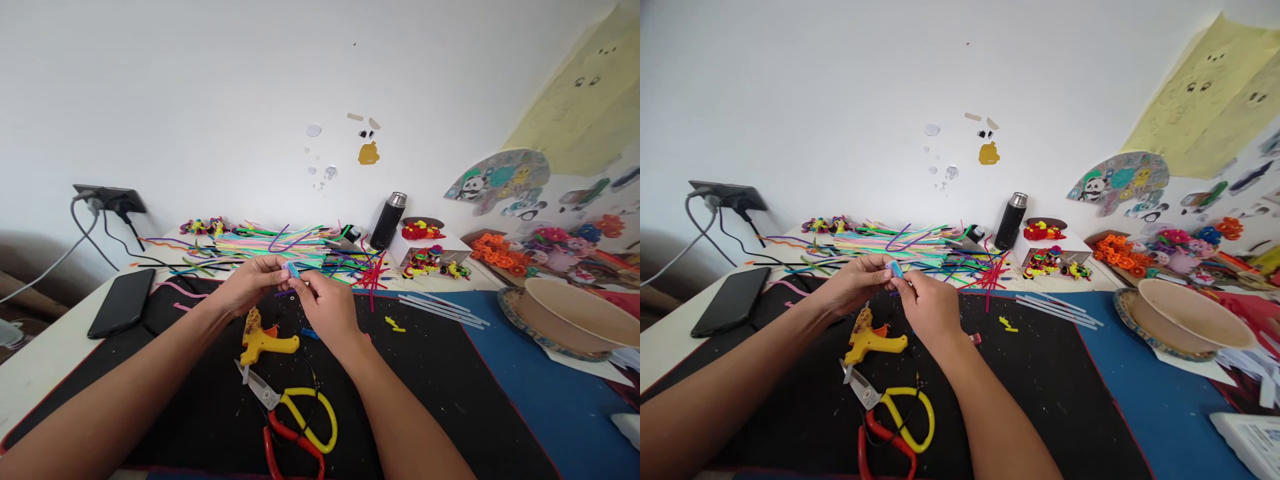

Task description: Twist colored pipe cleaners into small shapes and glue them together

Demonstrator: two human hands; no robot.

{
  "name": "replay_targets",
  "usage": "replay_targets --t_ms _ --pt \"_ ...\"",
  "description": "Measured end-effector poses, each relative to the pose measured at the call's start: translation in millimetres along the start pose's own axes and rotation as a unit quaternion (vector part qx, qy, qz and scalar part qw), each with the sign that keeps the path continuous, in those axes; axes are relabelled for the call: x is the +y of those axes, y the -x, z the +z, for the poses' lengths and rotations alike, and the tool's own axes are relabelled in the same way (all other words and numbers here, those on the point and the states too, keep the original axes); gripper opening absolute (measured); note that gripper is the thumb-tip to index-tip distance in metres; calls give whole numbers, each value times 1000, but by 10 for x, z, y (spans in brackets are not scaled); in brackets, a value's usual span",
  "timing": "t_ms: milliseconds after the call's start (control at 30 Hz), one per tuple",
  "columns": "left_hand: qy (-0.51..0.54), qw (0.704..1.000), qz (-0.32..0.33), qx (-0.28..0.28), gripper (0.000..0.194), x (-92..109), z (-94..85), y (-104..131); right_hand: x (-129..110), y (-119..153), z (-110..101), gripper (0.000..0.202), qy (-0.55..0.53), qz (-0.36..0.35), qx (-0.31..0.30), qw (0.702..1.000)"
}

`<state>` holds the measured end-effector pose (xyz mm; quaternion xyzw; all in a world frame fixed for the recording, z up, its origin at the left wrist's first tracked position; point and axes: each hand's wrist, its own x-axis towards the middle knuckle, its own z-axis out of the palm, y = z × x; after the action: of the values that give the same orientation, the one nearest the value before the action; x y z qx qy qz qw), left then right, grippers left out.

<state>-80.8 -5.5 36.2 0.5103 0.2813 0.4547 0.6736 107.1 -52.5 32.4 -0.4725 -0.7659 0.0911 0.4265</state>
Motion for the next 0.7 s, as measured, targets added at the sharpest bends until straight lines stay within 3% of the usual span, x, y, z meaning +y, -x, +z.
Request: replay_targets --t_ms 700 --pt "61 996 14 63 27 -13 141 25 -1 -5 27 29 -7 19 22 1000"
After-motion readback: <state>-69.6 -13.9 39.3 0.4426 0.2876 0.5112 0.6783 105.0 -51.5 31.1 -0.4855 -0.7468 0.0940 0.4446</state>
